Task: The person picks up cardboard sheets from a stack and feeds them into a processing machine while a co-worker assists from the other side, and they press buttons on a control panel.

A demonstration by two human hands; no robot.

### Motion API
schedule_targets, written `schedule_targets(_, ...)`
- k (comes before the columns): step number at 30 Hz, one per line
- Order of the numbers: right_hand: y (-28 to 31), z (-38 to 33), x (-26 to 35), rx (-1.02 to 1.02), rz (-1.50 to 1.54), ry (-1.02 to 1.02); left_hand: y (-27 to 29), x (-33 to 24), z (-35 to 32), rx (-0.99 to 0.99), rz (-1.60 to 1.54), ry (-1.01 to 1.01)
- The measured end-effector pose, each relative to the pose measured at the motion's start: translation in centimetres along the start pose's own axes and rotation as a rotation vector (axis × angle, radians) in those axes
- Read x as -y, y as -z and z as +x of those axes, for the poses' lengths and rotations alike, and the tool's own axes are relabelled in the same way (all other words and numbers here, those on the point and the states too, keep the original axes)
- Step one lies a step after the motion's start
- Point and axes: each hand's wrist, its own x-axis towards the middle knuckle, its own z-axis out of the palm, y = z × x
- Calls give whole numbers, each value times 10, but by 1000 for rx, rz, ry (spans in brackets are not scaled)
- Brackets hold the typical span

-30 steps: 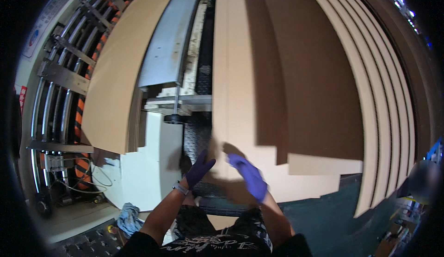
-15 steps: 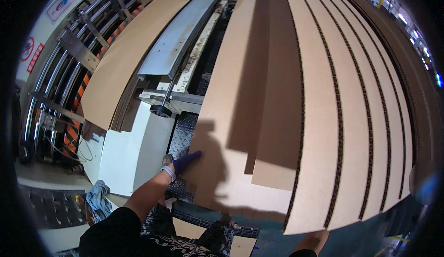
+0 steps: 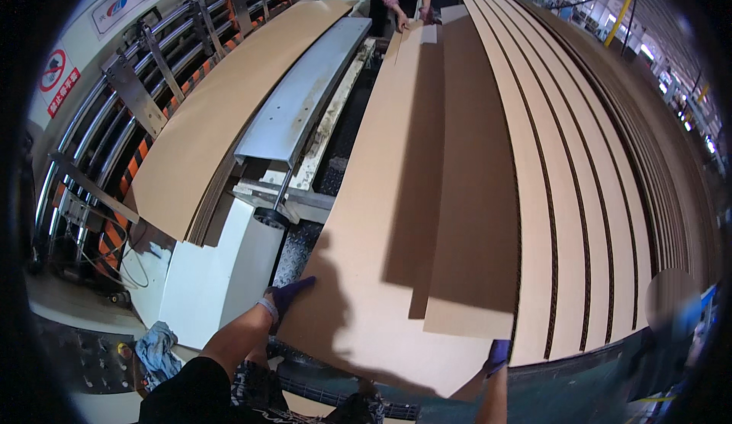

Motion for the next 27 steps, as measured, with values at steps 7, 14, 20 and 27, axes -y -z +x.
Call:
schedule_targets(7,-124,-78,59,135,617,-88,128,24,27,-54,-123,-155)
schedule_targets(14,-56,-56,69,88,-380,-140,146,12,21,-37,46,-219)
schedule_targets(20,18,28,17,-249,-401,-159,167,35,46,149,-120,-79)
schedule_targets(27,-38,33,-5,-112,-257,-101,124,23,-20,97,-553,-190)
